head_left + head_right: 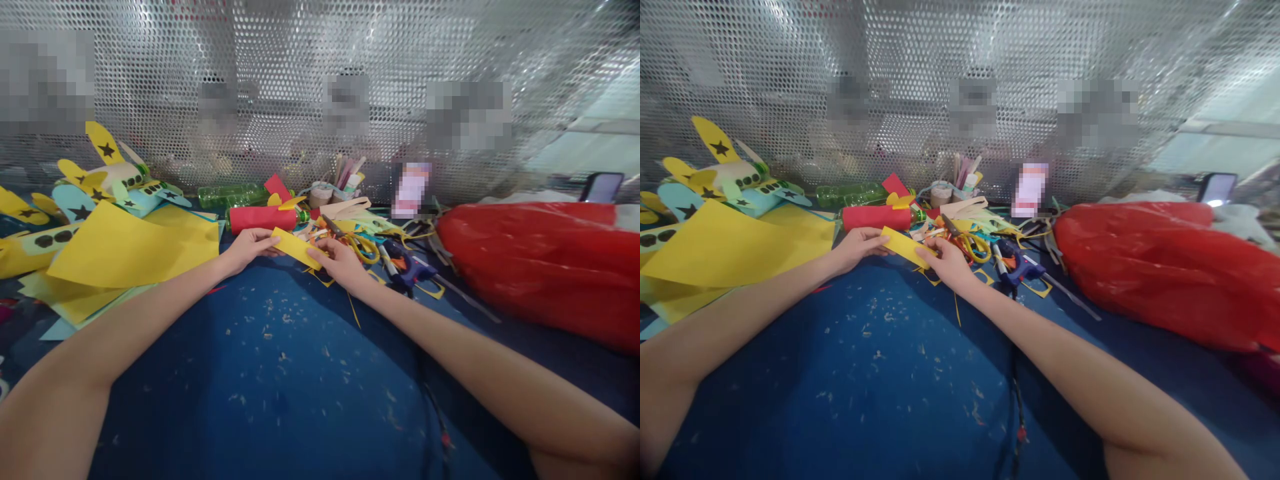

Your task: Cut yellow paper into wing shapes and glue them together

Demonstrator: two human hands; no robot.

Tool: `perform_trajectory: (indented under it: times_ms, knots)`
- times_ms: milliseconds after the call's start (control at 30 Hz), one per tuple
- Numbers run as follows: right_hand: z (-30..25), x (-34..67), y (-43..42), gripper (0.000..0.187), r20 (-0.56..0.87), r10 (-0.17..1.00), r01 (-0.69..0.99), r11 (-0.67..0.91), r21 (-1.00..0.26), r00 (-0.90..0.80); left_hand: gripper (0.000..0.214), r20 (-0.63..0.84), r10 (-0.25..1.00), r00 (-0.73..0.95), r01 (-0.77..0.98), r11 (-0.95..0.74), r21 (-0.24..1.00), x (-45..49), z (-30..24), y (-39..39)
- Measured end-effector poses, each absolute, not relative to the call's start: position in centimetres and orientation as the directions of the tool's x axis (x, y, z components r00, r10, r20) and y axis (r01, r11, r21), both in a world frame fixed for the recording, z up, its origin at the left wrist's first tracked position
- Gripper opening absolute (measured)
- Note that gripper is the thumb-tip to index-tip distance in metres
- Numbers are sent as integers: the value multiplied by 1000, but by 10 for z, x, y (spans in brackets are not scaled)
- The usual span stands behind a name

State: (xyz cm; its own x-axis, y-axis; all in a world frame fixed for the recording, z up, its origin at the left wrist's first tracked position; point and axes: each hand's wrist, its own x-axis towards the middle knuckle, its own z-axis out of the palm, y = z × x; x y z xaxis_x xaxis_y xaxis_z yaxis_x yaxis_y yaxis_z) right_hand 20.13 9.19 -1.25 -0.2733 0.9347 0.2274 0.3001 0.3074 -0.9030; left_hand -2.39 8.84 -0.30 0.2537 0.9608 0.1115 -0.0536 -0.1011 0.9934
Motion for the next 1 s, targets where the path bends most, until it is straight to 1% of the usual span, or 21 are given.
perform_trajectory:
  times_ms: [200, 333, 567, 767, 867, 1000]
  knots:
    - [-9, 201, 90, 45, 187, 953, 263, 249, -932, -239, 29, 101, 967, 233, -82, -84, 993, -24, -2, 88]
    - [-7, 201, 88, 45, 165, 947, 229, 232, -945, -277, 30, 102, 977, 185, -117, -81, 990, -25, -3, 91]
    - [-9, 201, 89, 42, 169, 956, 120, 202, -972, -239, 28, 120, 983, 142, -144, -99, 985, -25, -6, 93]
    - [-9, 201, 91, 41, 166, 965, 53, 180, -982, -203, 28, 118, 984, 137, -182, -92, 979, -25, -6, 93]
    - [-8, 202, 92, 41, 161, 968, 30, 170, -985, -195, 26, 116, 985, 129, -196, -90, 977, -25, -7, 94]
    - [-9, 203, 93, 40, 162, 968, 39, 172, -984, -190, 19, 106, 988, 115, -183, -84, 980, -26, -7, 95]
